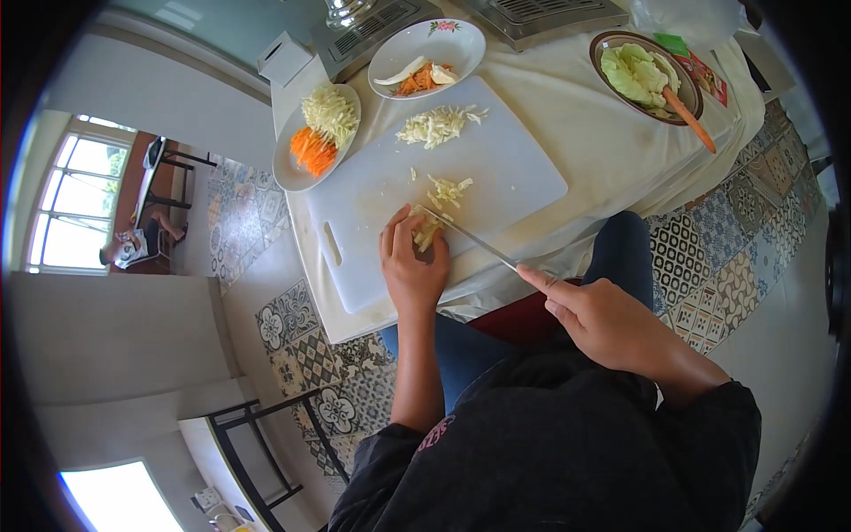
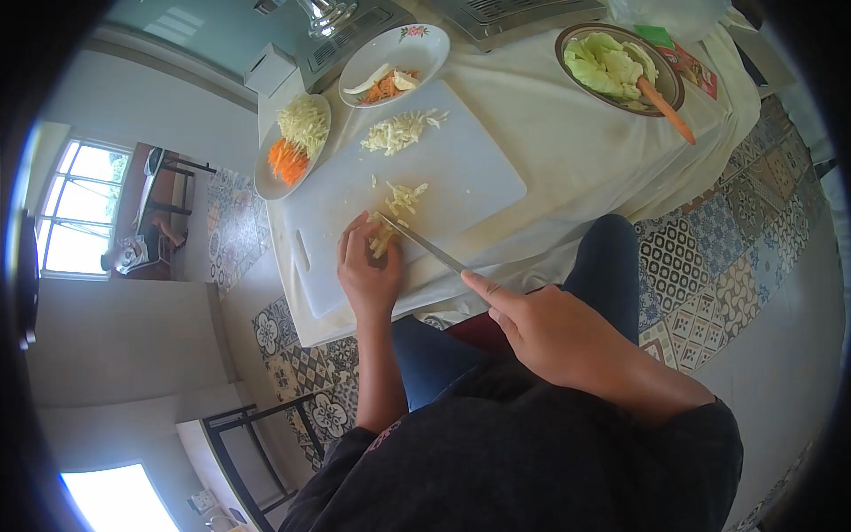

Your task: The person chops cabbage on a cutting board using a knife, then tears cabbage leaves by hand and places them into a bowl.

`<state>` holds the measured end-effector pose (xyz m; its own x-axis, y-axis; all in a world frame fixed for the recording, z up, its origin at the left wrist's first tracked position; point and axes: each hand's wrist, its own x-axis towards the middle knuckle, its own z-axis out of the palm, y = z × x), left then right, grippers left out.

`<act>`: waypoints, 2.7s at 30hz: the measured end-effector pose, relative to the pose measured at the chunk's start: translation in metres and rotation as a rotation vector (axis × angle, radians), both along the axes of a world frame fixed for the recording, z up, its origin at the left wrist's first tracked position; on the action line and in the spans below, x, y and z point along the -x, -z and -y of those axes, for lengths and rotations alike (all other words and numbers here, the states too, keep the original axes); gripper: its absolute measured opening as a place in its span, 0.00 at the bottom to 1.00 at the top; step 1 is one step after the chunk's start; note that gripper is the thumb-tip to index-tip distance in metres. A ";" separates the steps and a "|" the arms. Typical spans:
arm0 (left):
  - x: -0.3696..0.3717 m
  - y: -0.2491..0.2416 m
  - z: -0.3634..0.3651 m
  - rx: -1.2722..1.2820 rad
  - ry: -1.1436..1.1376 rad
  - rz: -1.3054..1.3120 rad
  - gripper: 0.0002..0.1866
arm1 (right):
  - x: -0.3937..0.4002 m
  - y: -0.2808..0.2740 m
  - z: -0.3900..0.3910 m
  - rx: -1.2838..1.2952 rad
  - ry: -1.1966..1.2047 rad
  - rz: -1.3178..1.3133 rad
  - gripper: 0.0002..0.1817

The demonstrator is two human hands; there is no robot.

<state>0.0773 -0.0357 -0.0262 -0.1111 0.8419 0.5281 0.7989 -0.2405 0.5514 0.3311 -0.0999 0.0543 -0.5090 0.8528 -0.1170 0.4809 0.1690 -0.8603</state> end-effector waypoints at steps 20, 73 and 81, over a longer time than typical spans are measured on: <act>0.002 -0.002 0.001 -0.020 0.064 -0.187 0.16 | 0.009 -0.016 -0.015 0.098 0.049 0.006 0.26; -0.003 0.000 0.000 0.013 0.004 -0.119 0.14 | 0.025 0.005 -0.030 0.094 0.001 0.062 0.26; -0.002 -0.002 0.000 0.032 0.000 -0.127 0.13 | -0.001 -0.002 -0.006 0.065 -0.001 0.021 0.26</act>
<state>0.0797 -0.0362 -0.0246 -0.0448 0.8585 0.5109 0.8626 -0.2247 0.4532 0.3326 -0.0935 0.0561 -0.5068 0.8425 -0.1825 0.4989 0.1139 -0.8592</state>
